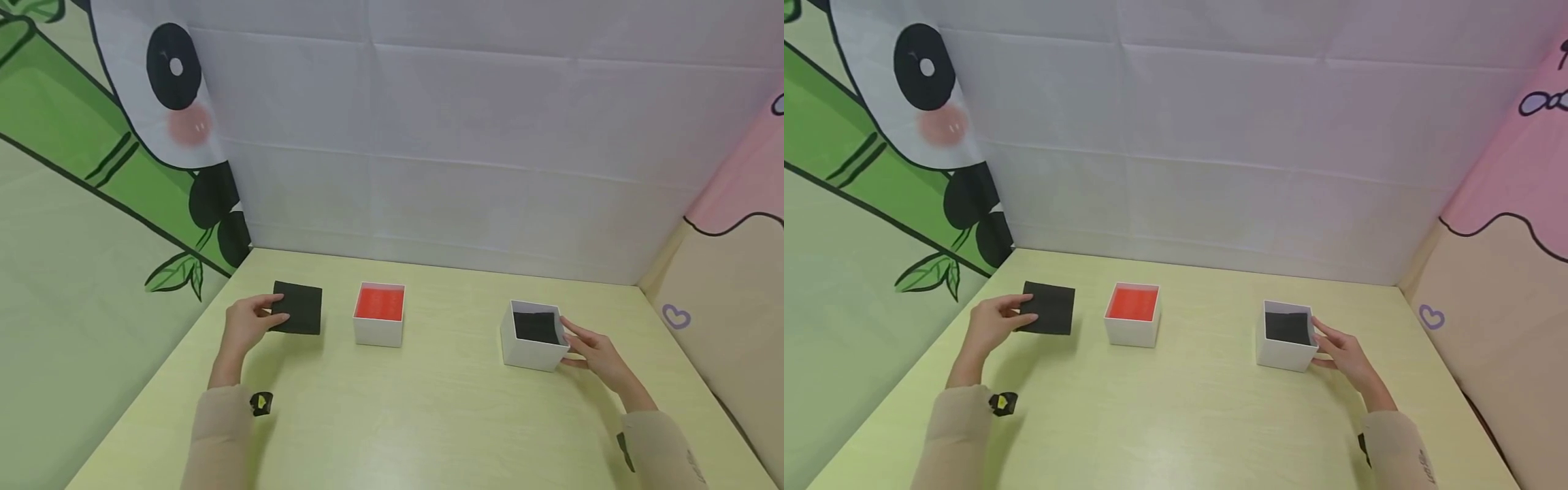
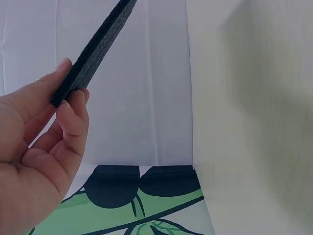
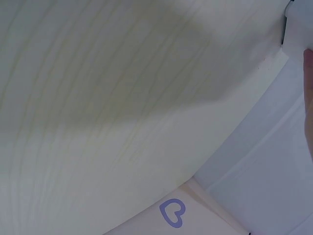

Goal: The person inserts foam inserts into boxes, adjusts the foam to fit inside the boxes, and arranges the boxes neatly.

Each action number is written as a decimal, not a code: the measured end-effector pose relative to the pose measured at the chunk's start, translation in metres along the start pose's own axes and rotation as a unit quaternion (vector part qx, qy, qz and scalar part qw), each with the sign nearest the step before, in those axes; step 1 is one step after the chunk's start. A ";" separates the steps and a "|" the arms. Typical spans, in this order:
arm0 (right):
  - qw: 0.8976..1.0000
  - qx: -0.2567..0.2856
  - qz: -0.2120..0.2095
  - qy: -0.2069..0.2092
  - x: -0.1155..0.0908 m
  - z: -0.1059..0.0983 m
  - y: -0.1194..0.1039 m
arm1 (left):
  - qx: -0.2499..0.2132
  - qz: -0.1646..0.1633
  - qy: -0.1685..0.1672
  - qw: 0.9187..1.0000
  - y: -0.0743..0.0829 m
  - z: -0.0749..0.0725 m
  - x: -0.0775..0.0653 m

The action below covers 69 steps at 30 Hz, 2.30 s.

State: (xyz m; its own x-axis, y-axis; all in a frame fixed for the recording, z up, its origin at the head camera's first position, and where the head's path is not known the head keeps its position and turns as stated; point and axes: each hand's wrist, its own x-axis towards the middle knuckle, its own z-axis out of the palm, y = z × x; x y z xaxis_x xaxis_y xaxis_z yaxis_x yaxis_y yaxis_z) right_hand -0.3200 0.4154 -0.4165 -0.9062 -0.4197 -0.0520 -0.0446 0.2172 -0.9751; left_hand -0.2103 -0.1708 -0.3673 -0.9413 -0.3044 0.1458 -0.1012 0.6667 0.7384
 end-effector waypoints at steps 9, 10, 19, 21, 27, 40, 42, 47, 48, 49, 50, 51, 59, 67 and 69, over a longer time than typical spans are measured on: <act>1.000 0.002 0.003 0.001 0.002 0.000 0.000 | -0.001 0.013 0.015 1.000 0.012 0.002 -0.002; 1.000 0.003 0.002 0.001 0.002 0.000 0.000 | -0.004 0.013 0.015 1.000 0.014 0.002 -0.003; 1.000 0.018 -0.016 -0.003 0.003 0.000 0.002 | -0.045 0.017 0.031 0.998 0.037 0.006 -0.003; 1.000 0.019 -0.016 -0.004 0.003 0.000 0.003 | -0.058 0.019 0.035 0.998 0.043 0.008 -0.003; 1.000 0.005 -0.006 -0.003 0.002 0.000 0.002 | -0.103 0.027 0.036 0.994 0.050 0.017 -0.001; 1.000 0.005 0.000 -0.002 0.002 0.000 0.003 | -0.165 0.055 0.005 0.985 0.068 0.036 -0.007; 1.000 0.004 0.003 -0.001 0.002 0.000 0.002 | -0.175 0.054 -0.005 0.983 0.070 0.037 -0.009; 1.000 0.002 0.004 -0.001 0.002 0.000 0.001 | -0.194 0.063 -0.029 0.979 0.073 0.041 -0.017; 1.000 0.002 0.001 -0.003 0.001 0.001 0.001 | -0.198 0.065 -0.033 0.978 0.074 0.042 -0.018; 1.000 0.004 -0.001 -0.003 0.001 0.001 0.001 | -0.202 0.066 -0.037 0.977 0.074 0.044 -0.020; 1.000 0.004 -0.002 -0.004 0.001 0.001 0.002 | -0.205 0.068 -0.041 0.975 0.075 0.045 -0.022; 1.000 0.006 -0.004 -0.003 0.001 0.001 0.002 | -0.208 0.070 -0.045 0.975 0.076 0.047 -0.023; 1.000 0.003 -0.002 0.001 0.001 0.000 0.002 | -0.220 0.084 -0.077 0.969 0.087 0.062 -0.033; 1.000 0.007 0.001 0.001 0.001 0.001 0.001 | -0.232 0.056 -0.127 0.963 0.094 0.081 -0.040; 1.000 0.007 0.002 0.001 0.001 0.001 0.000 | -0.238 0.056 -0.136 0.960 0.095 0.085 -0.041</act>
State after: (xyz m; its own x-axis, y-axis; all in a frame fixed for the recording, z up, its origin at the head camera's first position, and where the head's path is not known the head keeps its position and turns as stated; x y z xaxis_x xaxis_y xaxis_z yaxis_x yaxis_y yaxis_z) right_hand -0.3208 0.4140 -0.4172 -0.9074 -0.4166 -0.0555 -0.0350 0.2064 -0.9779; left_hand -0.2085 -0.0364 -0.3590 -0.9934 -0.0167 0.1131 0.1040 0.2791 0.9546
